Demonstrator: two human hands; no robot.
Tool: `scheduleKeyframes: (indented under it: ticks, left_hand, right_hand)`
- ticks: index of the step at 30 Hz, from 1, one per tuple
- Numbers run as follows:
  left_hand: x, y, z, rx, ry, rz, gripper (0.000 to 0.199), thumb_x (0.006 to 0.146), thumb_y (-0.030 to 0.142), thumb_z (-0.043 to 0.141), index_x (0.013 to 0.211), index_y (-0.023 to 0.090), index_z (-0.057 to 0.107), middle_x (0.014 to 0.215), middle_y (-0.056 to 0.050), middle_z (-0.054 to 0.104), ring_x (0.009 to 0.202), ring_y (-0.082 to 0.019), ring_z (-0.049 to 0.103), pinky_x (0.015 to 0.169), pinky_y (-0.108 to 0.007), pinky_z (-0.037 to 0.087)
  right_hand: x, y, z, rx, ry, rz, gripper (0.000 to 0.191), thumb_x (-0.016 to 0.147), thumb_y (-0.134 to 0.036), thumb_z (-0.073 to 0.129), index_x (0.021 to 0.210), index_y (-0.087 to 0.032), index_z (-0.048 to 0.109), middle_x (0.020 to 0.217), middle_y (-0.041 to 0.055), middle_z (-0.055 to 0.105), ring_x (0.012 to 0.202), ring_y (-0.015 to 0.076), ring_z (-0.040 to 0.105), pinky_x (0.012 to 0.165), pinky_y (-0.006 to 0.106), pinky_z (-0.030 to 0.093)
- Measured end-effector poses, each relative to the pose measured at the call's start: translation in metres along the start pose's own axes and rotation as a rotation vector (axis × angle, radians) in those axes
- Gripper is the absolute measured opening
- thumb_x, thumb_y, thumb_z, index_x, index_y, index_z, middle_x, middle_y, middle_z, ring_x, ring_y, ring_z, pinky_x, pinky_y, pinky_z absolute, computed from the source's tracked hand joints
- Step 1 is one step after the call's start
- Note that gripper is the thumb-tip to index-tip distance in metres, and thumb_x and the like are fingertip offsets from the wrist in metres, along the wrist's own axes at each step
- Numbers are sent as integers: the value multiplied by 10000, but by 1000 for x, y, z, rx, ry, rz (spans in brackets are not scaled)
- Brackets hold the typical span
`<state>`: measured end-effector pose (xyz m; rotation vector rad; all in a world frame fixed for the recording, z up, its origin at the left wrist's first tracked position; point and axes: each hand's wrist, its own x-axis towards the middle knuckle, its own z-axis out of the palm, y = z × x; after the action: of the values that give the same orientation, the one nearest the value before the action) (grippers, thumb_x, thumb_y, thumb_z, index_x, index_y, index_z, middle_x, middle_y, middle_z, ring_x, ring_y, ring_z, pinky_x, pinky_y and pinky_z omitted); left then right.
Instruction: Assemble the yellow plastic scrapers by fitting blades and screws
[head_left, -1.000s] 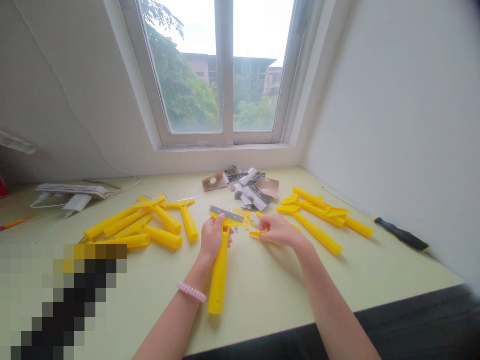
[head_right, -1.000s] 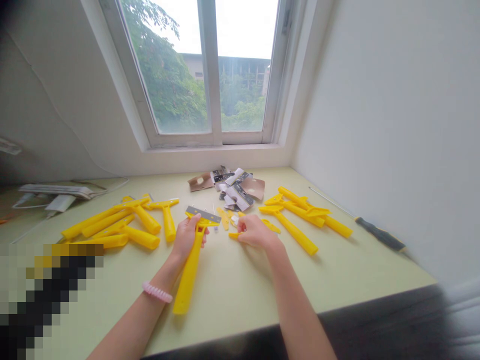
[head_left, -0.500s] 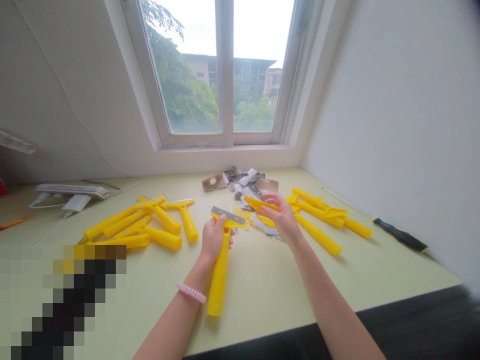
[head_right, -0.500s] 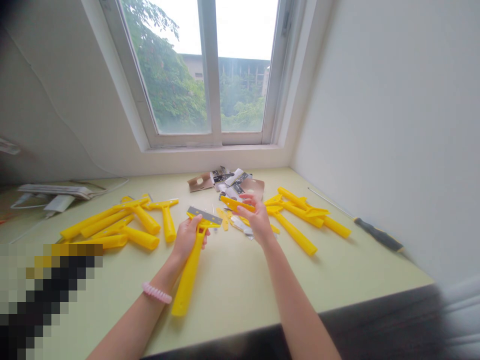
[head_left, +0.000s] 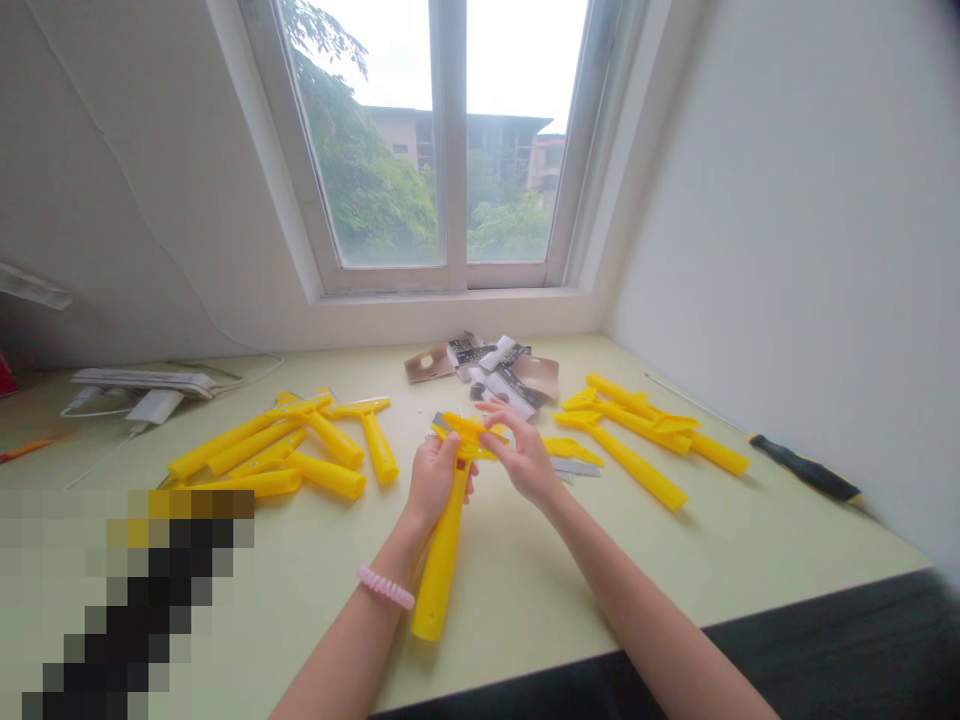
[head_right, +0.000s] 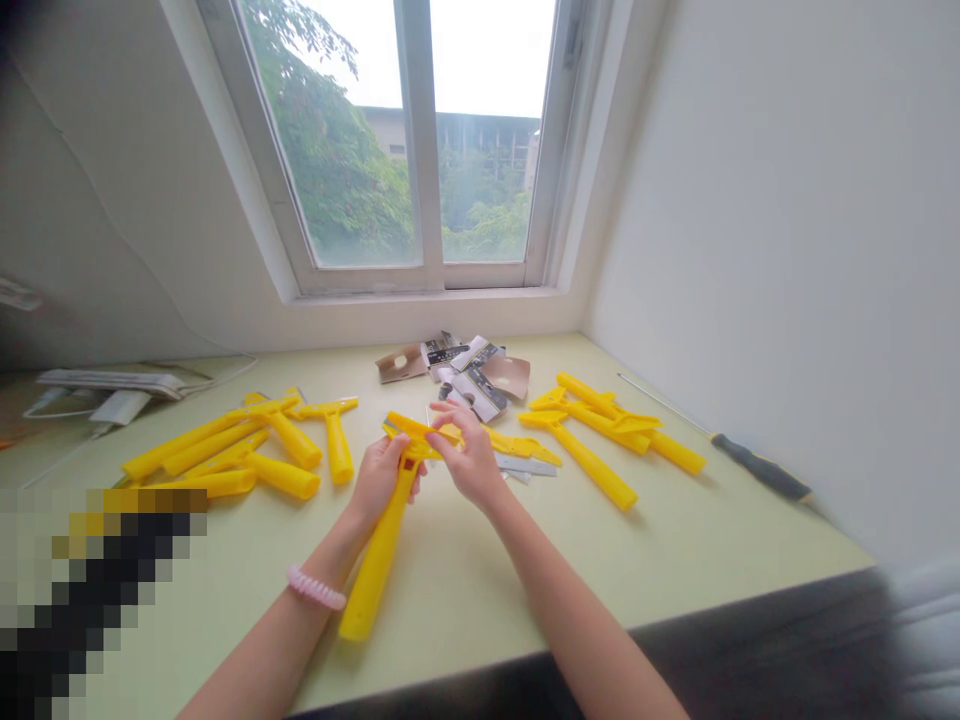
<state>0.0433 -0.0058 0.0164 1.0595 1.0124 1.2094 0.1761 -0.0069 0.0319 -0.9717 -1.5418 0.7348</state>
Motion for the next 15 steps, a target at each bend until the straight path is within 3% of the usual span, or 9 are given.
scheduleKeyframes:
  ticks: [4,10,15]
  left_hand:
    - [-2,2,0,-4,-17,16,301,722,454,459,731,154,463,460,12,544,290,-113,446,270,-225,351]
    - [-2,1,-1,-18,0,6,289,719,444,453,694,157,465,453,15,539,287,-109,446,269,-216,342]
    - [-2,-1,-1,-13,6,5,300,731,429,431,660,143,488,460,-6,542,303,-121,460,279,-229,346]
  right_hand:
    - [1,4,2,169,-53,165,211,690,-388,600,727,-181,577,1150,83,534,1009,217,526,837,356,412]
    - [-1,3,2,227,-122,286,259,652,-411,631,758,-175,611,776,33,633,750,162,583,681,294,465]
    - [-3,0,2,331,-119,358,283,607,-399,667,761,-162,646,714,30,641,621,129,559,536,245,447]
